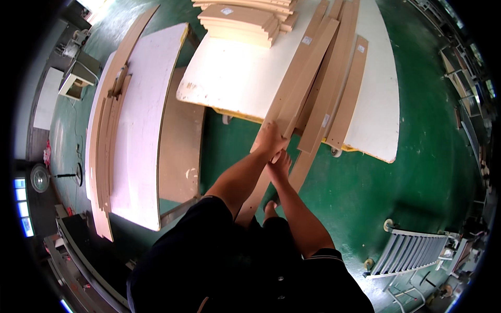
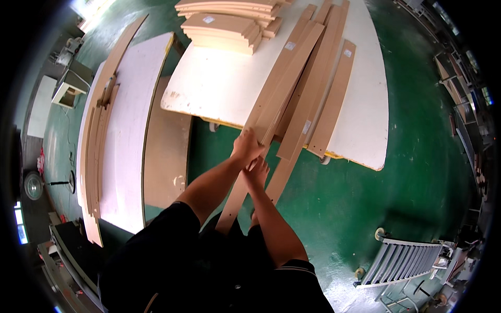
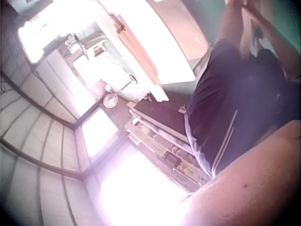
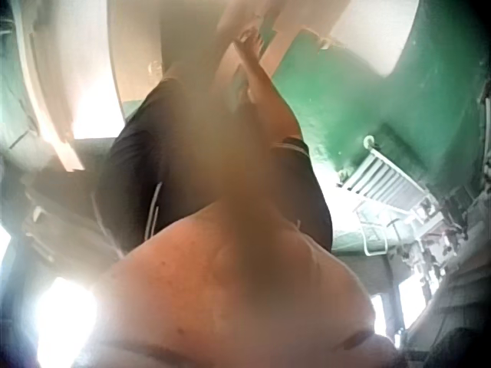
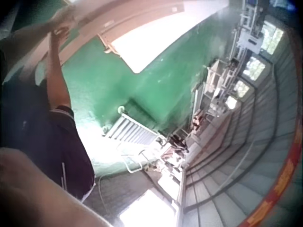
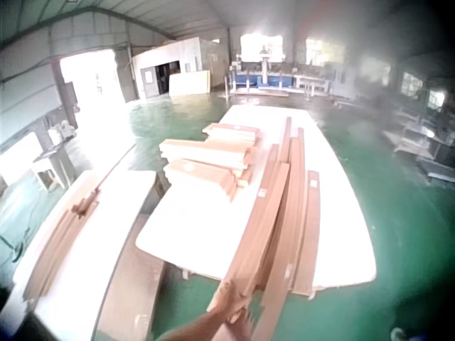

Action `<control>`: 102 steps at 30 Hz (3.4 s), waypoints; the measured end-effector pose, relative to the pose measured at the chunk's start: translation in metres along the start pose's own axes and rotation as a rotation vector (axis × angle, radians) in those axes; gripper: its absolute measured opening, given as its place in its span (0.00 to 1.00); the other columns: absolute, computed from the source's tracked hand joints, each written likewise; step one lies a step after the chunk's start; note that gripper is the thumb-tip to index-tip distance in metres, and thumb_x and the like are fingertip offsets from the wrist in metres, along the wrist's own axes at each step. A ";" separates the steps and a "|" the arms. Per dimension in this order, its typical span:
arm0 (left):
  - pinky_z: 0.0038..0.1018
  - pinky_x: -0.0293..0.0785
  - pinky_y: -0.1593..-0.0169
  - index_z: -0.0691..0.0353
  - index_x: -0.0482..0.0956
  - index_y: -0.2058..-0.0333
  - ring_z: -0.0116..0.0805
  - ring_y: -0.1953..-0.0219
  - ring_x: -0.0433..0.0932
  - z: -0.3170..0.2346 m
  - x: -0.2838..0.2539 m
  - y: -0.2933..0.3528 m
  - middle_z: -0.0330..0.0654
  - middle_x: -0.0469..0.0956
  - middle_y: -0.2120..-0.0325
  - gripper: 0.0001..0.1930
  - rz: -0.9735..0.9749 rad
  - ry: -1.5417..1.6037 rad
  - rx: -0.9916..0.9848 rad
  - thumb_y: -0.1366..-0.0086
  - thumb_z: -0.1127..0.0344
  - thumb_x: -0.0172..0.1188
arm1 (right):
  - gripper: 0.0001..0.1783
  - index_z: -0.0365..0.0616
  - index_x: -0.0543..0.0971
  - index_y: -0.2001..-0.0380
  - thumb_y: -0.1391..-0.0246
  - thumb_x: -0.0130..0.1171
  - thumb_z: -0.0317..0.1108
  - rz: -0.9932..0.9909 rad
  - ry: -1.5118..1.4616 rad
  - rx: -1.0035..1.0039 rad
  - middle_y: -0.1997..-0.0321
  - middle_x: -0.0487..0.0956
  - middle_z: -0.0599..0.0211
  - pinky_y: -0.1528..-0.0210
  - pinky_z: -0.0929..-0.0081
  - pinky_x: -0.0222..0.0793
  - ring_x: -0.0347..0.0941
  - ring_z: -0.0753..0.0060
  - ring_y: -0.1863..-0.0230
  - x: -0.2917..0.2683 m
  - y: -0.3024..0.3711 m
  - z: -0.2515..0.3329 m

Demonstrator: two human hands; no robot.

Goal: The person picks up long, light-colored wooden planks from a table and stacks them into a neat pile. The person handles the planks one by one, aligning them carefully before placing them on top of the existing stack. The process is repeated multiple times throughout the video.

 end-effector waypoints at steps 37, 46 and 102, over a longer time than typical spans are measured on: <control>0.33 0.64 0.41 0.69 0.59 0.38 0.40 0.42 0.68 0.108 0.030 -0.008 0.50 0.69 0.44 0.46 0.644 0.969 -0.367 0.39 0.34 0.58 | 0.49 0.25 0.60 0.44 0.66 0.68 0.44 -0.062 0.348 0.451 0.48 0.76 0.40 0.46 0.59 0.74 0.75 0.45 0.46 0.003 -0.159 0.063; 0.32 0.66 0.43 0.68 0.54 0.39 0.38 0.44 0.69 0.115 0.043 -0.003 0.54 0.70 0.48 0.43 0.569 0.939 -0.282 0.36 0.36 0.55 | 0.53 0.26 0.56 0.42 0.63 0.71 0.48 0.025 0.243 0.369 0.39 0.66 0.35 0.42 0.57 0.71 0.70 0.41 0.41 0.014 -0.162 0.054; 0.40 0.75 0.51 0.57 0.73 0.51 0.40 0.57 0.77 -0.022 -0.023 0.236 0.43 0.78 0.60 0.26 0.949 1.745 -0.363 0.38 0.43 0.56 | 0.71 0.43 0.44 0.28 0.70 0.79 0.45 0.035 0.284 0.496 0.46 0.68 0.44 0.42 0.53 0.66 0.66 0.41 0.44 -0.156 0.488 0.113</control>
Point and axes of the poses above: each hand's wrist, its own y-axis away from the middle knuckle, its own x-axis out of the palm, z = x × y, the point moved 7 cm from there along -y, towards the middle knuckle
